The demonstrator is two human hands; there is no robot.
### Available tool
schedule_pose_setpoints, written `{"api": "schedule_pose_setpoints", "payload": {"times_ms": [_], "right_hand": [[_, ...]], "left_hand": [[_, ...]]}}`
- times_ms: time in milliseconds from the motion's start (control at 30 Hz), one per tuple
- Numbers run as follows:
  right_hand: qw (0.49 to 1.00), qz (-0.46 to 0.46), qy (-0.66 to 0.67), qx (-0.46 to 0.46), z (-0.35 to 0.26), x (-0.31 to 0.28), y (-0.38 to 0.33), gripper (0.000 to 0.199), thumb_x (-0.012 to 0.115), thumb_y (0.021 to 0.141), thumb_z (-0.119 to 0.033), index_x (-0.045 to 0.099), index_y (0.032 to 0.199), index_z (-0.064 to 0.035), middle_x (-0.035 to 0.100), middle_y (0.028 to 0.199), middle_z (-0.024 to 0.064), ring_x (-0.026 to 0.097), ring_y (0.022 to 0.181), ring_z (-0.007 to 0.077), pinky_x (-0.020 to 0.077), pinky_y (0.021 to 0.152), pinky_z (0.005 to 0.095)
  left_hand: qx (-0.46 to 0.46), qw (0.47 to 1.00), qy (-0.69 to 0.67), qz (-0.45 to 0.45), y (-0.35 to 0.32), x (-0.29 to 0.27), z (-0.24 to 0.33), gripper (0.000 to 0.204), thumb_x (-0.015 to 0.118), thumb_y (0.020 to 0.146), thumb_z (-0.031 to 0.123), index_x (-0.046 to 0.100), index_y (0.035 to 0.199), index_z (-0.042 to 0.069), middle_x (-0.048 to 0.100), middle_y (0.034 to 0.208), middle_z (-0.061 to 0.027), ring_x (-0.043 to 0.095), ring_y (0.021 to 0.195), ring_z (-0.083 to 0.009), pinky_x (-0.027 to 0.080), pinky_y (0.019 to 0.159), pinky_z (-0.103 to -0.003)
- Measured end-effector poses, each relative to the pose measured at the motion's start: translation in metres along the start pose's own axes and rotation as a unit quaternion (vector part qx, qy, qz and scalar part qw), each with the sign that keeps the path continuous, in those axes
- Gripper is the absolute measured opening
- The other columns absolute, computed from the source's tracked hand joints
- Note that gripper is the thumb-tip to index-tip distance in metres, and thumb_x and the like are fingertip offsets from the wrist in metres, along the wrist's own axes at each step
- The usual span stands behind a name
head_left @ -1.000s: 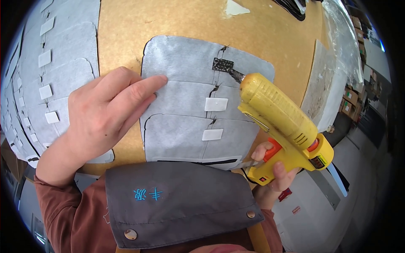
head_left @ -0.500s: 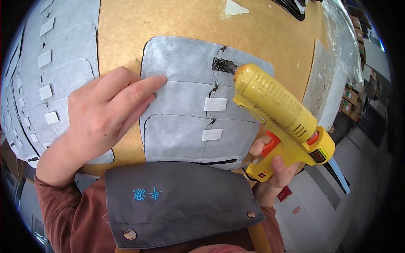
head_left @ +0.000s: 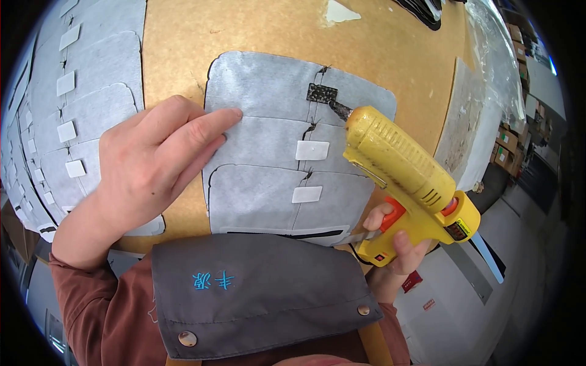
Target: Applying hot glue to fabric panels and attaching velcro-like tabs.
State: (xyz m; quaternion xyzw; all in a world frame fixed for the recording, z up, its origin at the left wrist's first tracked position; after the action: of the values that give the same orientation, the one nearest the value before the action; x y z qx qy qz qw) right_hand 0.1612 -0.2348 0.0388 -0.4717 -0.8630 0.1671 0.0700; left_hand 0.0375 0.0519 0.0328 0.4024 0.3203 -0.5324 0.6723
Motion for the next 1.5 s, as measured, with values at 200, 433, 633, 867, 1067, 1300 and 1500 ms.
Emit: {"api": "schedule_pose_setpoints", "payload": {"times_ms": [200, 433, 633, 867, 1067, 1300, 1500], "right_hand": [[1.0, 0.001, 0.016, -0.001, 0.002, -0.008, -0.002, 0.06, 0.066, 0.088, -0.026, 0.046, 0.124, 0.0182, 0.061, 0.098, 0.0252, 0.063, 0.078, 0.0303, 0.0541, 0.069, 0.0428], [0.943, 0.017, 0.333, -0.02, 0.022, -0.045, 0.013, 0.052, 0.058, 0.094, -0.028, 0.045, 0.13, 0.0078, 0.061, 0.101, 0.0191, 0.061, 0.083, 0.0274, 0.0513, 0.075, 0.0413], [0.906, 0.052, 0.413, -0.082, 0.031, -0.12, 0.028, 0.039, 0.049, 0.102, -0.028, 0.048, 0.131, -0.0006, 0.058, 0.104, 0.0099, 0.06, 0.09, 0.0214, 0.0524, 0.074, 0.0315], [0.886, 0.042, 0.452, -0.093, 0.034, -0.151, 0.038, 0.037, 0.049, 0.102, -0.024, 0.049, 0.133, -0.0029, 0.059, 0.107, 0.0101, 0.061, 0.093, 0.0206, 0.0535, 0.074, 0.0327], [0.873, -0.023, 0.483, -0.06, 0.051, -0.178, 0.058, 0.041, 0.049, 0.103, -0.024, 0.048, 0.136, 0.0, 0.06, 0.118, 0.0155, 0.06, 0.106, 0.0276, 0.054, 0.076, 0.0354], [0.921, 0.031, 0.384, -0.048, 0.039, -0.179, 0.026, 0.051, 0.044, 0.106, -0.022, 0.032, 0.149, 0.0034, 0.047, 0.145, 0.0237, 0.052, 0.131, 0.0348, 0.0563, 0.099, 0.0406], [0.969, 0.173, 0.175, -0.015, 0.049, -0.188, -0.011, 0.049, 0.048, 0.106, -0.023, 0.039, 0.147, 0.0018, 0.053, 0.14, 0.0211, 0.055, 0.128, 0.0297, 0.0542, 0.096, 0.033]], "left_hand": [[0.0, 1.0, 0.0, -0.008, 0.001, -0.002, 0.003, 0.037, 0.076, 0.076, 0.002, 0.072, 0.112, 0.01, 0.058, 0.077, -0.0036, 0.057, 0.06, -0.0172, 0.044, 0.05, -0.03], [-0.01, 0.999, 0.025, 0.028, -0.003, -0.002, 0.004, 0.033, 0.077, 0.078, 0.006, 0.071, 0.109, 0.015, 0.058, 0.078, -0.0001, 0.058, 0.06, -0.0166, 0.045, 0.05, -0.03], [-0.002, 0.999, 0.028, 0.021, -0.004, -0.003, 0.01, 0.033, 0.074, 0.08, 0.0, 0.071, 0.111, 0.01, 0.061, 0.082, -0.0053, 0.059, 0.059, -0.0187, 0.047, 0.054, -0.03], [-0.009, 0.999, 0.011, 0.038, -0.012, -0.015, 0.017, 0.04, 0.072, 0.083, -0.001, 0.067, 0.121, 0.01, 0.059, 0.085, -0.0045, 0.056, 0.062, -0.0119, 0.043, 0.053, -0.027], [-0.326, 0.663, -0.674, 0.012, -0.039, -0.005, 0.032, 0.049, 0.058, 0.096, 0.018, 0.05, 0.14, -0.002, 0.048, 0.094, 0.0043, 0.034, 0.061, -0.0031, 0.031, 0.051, -0.018], [-0.299, 0.409, -0.862, 0.031, -0.051, 0.023, 0.06, 0.082, 0.042, 0.074, -0.004, 0.021, 0.154, -0.005, 0.044, 0.145, -0.0223, 0.047, 0.137, -0.0314, 0.051, 0.106, -0.034], [-0.302, 0.451, -0.839, 0.04, -0.058, 0.033, 0.066, 0.094, 0.038, 0.062, -0.012, 0.024, 0.154, -0.001, 0.044, 0.146, -0.0211, 0.043, 0.14, -0.0314, 0.043, 0.114, -0.036]]}}
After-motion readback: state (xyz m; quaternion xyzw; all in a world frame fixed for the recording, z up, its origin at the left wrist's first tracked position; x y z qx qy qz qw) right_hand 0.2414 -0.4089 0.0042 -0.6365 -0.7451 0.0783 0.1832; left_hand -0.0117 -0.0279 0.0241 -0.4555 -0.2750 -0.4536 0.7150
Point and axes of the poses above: each hand's wrist, its own y-axis towards the middle knuckle, its own x-axis out of the palm, z = x × y, the point moved 7 cm from there along y, towards the middle knuckle
